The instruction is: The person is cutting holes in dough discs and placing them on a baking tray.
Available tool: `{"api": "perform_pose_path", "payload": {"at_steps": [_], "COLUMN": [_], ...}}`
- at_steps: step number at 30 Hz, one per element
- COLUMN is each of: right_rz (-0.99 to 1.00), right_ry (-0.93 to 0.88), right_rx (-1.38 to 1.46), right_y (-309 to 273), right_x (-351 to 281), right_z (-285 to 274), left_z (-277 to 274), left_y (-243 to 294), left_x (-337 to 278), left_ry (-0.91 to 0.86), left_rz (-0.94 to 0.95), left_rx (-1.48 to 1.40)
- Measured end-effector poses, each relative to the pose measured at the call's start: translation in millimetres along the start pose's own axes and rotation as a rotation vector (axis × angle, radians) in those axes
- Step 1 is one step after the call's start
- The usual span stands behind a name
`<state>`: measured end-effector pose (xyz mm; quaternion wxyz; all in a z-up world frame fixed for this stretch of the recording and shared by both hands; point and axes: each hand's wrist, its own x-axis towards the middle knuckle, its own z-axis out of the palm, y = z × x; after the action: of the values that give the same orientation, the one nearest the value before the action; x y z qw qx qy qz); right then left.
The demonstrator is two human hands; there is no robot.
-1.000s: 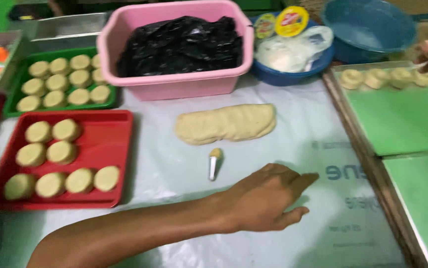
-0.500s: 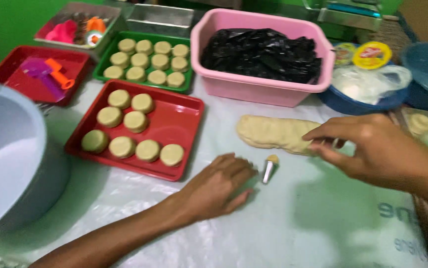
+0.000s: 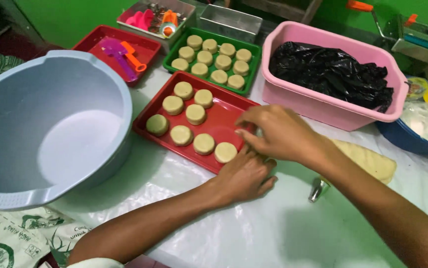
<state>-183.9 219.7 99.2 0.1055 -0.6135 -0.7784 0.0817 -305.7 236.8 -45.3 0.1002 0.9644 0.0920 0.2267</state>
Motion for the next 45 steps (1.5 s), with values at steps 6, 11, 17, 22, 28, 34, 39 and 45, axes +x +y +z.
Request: {"api": "perform_pose_path", "payload": {"at_steps": [6,11,17,22,28,34,39,45], "right_rz": [-0.087,-0.171,-0.148,-0.113,-0.067,0.002,0.152,0.079], "right_ry": [0.073,0.120,0.018,-0.022,-0.006,0.014,-0.031,0.191], "right_rx": [-0.164,-0.222,-0.169,-0.212,-0.316,-0.325,0.075,0.273], "right_y": [21,29,28,43,40,50,40,44], "right_x": [76,128,147,160,157,149,121,106], "right_z": [61,95,102,115,113,113,95,100], "left_z": [-30,-51,-47,-46,-38,-49,-12,-21], "left_y": [11,20,19,18,15,20,5,9], "left_x": [11,8,6,7,9,10,8,9], "left_ry": [-0.013,-0.060,-0.036,-0.087,-0.112,-0.095,-0.098,-0.136], "left_rz": [-0.208,-0.202,-0.166,-0.179,-0.198,-0.207,-0.221,-0.226], "left_rx": [-0.008,0.019,-0.017,-0.041,-0.014,-0.026,0.021,0.020]}}
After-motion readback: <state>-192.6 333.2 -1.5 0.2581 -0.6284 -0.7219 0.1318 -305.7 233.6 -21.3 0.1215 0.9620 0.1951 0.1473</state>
